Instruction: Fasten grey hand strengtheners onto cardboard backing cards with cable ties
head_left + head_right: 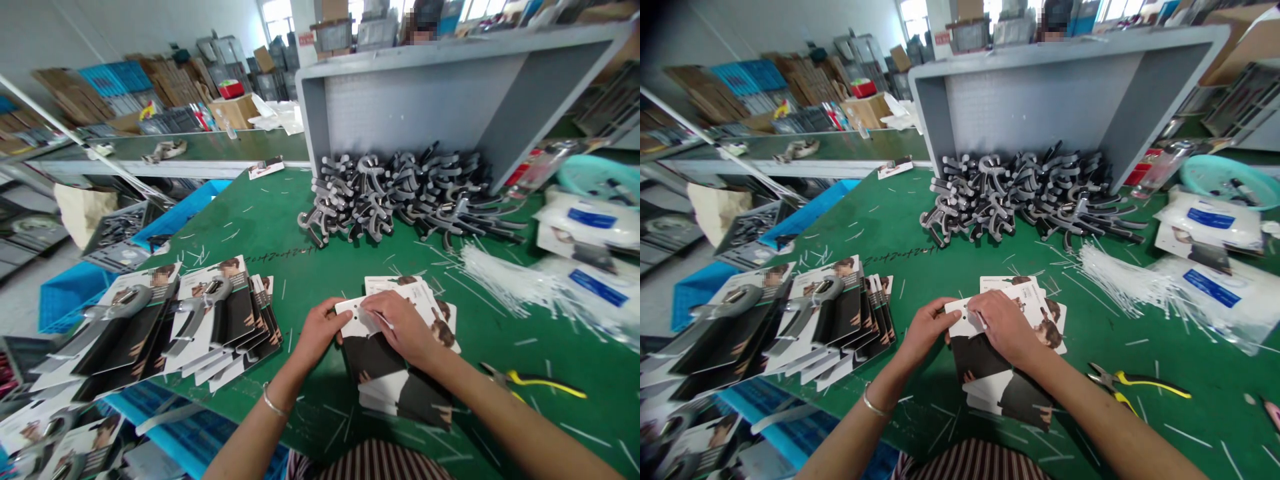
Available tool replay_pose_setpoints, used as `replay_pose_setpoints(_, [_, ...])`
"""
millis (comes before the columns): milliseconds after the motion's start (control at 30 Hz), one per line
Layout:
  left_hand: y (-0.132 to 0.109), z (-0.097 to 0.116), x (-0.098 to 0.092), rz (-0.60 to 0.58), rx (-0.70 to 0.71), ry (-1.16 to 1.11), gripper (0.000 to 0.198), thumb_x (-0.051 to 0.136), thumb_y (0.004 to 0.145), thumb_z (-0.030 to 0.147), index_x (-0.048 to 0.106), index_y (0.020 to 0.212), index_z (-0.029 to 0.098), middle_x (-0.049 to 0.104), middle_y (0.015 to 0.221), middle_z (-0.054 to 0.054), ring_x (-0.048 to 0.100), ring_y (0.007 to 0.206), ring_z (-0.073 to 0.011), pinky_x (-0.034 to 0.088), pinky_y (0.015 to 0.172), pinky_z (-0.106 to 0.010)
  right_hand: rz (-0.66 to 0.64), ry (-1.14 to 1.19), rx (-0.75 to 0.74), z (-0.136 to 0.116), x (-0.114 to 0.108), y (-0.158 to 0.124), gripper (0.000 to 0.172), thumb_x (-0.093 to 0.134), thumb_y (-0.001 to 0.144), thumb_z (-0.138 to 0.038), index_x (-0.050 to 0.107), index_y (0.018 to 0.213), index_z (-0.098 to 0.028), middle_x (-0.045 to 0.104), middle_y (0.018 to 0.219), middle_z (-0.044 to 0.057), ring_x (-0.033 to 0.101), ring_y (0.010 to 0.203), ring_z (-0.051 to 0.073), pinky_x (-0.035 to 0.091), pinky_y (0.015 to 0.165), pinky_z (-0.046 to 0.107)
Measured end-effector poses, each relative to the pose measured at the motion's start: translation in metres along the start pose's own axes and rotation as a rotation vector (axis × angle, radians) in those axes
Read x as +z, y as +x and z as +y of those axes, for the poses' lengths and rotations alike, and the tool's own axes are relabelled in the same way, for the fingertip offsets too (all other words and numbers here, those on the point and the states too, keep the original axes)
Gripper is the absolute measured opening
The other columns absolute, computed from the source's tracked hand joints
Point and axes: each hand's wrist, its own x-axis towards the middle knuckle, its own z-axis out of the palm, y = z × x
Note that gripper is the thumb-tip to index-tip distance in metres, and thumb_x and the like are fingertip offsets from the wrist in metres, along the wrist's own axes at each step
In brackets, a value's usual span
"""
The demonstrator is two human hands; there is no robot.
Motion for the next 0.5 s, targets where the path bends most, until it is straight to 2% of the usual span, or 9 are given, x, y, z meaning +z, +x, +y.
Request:
replay_pose_setpoints(67, [-0.001, 0.004, 0.003, -0.004, 0.025, -0.014, 0.038, 0.07, 0.08, 0.04, 0.066, 0.107, 0.013, 0.059, 0.061, 0.003, 0.048, 0.044, -0.0083, 0.038, 0.044, -0.019, 0.005, -0.007, 0.022, 0.002, 0.0, 0.007, 0.014, 0.051, 0.096, -0.022, 0.065, 0.097, -0.02, 0.068, 0.114, 0.011, 0.056, 0.113, 0.027, 0.043, 0.099, 0.047])
replay_pose_setpoints(133, [0.0, 0.008, 0.006, -0.001, 0.05, -0.042, 0.04, 0.071, 0.079, 0.041, 0.066, 0.108, 0.014, 0.059, 0.063, 0.003, 0.048, 0.046, -0.0086, 0.038, 0.044, -0.019, -0.056, 0.008, 0.059, 0.006, 0.0, 0.014, 0.012, 0.055, 0.095, -0.025, 0.066, 0.094, -0.02, 0.067, 0.116, 0.011, 0.054, 0.115, 0.027, 0.04, 0.099, 0.047])
replay_pose_setpoints(200, [0.0, 0.01, 0.008, 0.009, 0.068, -0.065, 0.039, 0.072, 0.078, 0.04, 0.068, 0.106, 0.014, 0.061, 0.067, 0.001, 0.052, 0.052, -0.0101, 0.041, 0.047, -0.019, -0.166, 0.086, 0.079, 0.012, -0.003, 0.019, 0.012, 0.056, 0.096, -0.027, 0.067, 0.094, -0.02, 0.069, 0.103, 0.008, 0.06, 0.1, 0.023, 0.045, 0.09, 0.04])
replay_pose_setpoints(267, [0.0, 0.01, 0.009, 0.023, 0.083, -0.092, 0.035, 0.069, 0.082, 0.042, 0.07, 0.102, 0.013, 0.065, 0.075, -0.002, 0.057, 0.062, -0.0121, 0.045, 0.056, -0.021, -0.22, 0.181, 0.111, 0.016, -0.006, 0.021, 0.013, 0.056, 0.096, -0.028, 0.067, 0.095, -0.02, 0.069, 0.091, 0.004, 0.062, 0.088, 0.019, 0.045, 0.082, 0.033])
replay_pose_setpoints(333, [-0.001, 0.009, 0.007, 0.038, 0.089, -0.142, 0.039, 0.058, 0.089, 0.048, 0.071, 0.099, 0.013, 0.065, 0.076, -0.004, 0.057, 0.064, -0.0124, 0.045, 0.059, -0.022, -0.177, 0.257, 0.177, 0.019, -0.01, 0.02, 0.013, 0.058, 0.095, -0.029, 0.068, 0.093, -0.021, 0.068, 0.089, 0.003, 0.062, 0.087, 0.018, 0.045, 0.081, 0.03])
replay_pose_setpoints(400, [-0.003, 0.006, 0.006, 0.059, 0.088, -0.167, 0.045, 0.047, 0.094, 0.052, 0.07, 0.099, 0.014, 0.061, 0.067, -0.001, 0.053, 0.057, -0.0112, 0.043, 0.057, -0.022, -0.134, 0.351, 0.275, 0.019, -0.014, 0.019, 0.014, 0.06, 0.093, -0.032, 0.067, 0.09, -0.021, 0.067, 0.087, 0.001, 0.062, 0.081, 0.016, 0.045, 0.076, 0.028])
replay_pose_setpoints(500, [-0.007, 0.002, 0.007, 0.055, 0.106, -0.081, 0.033, 0.056, 0.091, 0.045, 0.068, 0.097, 0.015, 0.056, 0.06, 0.003, 0.049, 0.053, -0.0093, 0.039, 0.055, -0.02, -0.169, 0.541, 0.446, 0.019, -0.017, 0.019, 0.018, 0.06, 0.092, -0.037, 0.065, 0.091, -0.02, 0.062, 0.08, -0.002, 0.053, 0.056, 0.01, 0.042, 0.054, 0.023])
